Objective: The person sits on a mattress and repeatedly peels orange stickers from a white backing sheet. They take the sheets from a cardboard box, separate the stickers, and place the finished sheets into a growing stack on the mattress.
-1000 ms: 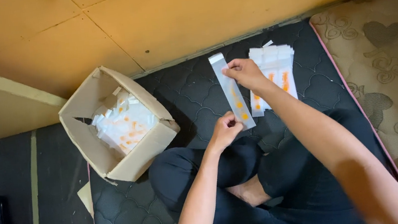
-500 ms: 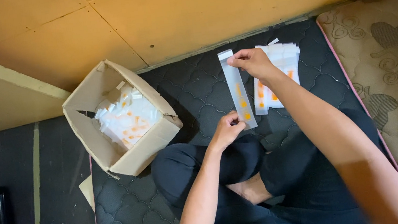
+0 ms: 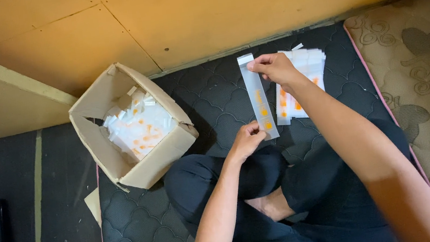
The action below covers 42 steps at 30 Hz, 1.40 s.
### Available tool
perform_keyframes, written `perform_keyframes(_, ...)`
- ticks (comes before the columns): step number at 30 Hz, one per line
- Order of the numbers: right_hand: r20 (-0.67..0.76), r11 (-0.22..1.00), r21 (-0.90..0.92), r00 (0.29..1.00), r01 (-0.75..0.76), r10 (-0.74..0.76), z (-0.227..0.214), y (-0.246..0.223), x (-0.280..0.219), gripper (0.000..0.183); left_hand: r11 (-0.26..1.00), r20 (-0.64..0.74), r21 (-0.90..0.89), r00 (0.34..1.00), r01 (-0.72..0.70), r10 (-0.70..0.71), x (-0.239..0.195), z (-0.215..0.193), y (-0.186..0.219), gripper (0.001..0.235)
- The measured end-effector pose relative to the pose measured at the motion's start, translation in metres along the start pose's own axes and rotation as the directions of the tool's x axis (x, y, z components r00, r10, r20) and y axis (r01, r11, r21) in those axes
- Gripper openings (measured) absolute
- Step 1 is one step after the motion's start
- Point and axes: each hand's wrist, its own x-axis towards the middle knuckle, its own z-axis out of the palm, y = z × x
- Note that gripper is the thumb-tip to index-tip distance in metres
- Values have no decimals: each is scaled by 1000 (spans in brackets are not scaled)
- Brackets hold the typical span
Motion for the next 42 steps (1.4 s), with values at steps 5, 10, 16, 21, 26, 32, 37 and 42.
perform_keyframes(5,16,999,25,999,37,-38,2,2,0,13,1000,5,-16,1000,-1,1,-1,-1,-1,7)
perform_keyframes(10,52,998,-14,997,55,-55,3,13,8,14,998,13,-51,1000,21,-21,0,-1,-10,7)
perform_keyframes(16,118,997,-59,992,52,-44,6,19,15,19,997,40,-83,999,4,0,1,2,-15,10)
perform_keyframes(21,77,985,-157,995,68,-56,1,25,19,27,998,-20,-58,1000,4,-6,-1,7,-17,7)
perform_keyframes(26,1,981,-169,996,93,-95,-8,35,21,48,998,-73,-52,997,-29,25,3,10,-24,4)
perform_keyframes(32,28,943,-327,998,62,-56,-9,48,10,21,950,-102,-308,995,-43,12,-5,14,-16,13)
perform_keyframes(37,69,899,-438,998,18,13,-15,53,-18,23,914,-153,-389,987,-112,55,0,12,23,30)
perform_keyframes(42,146,880,-474,987,12,65,-26,92,-25,32,953,-243,-220,958,-208,153,25,-4,43,43)
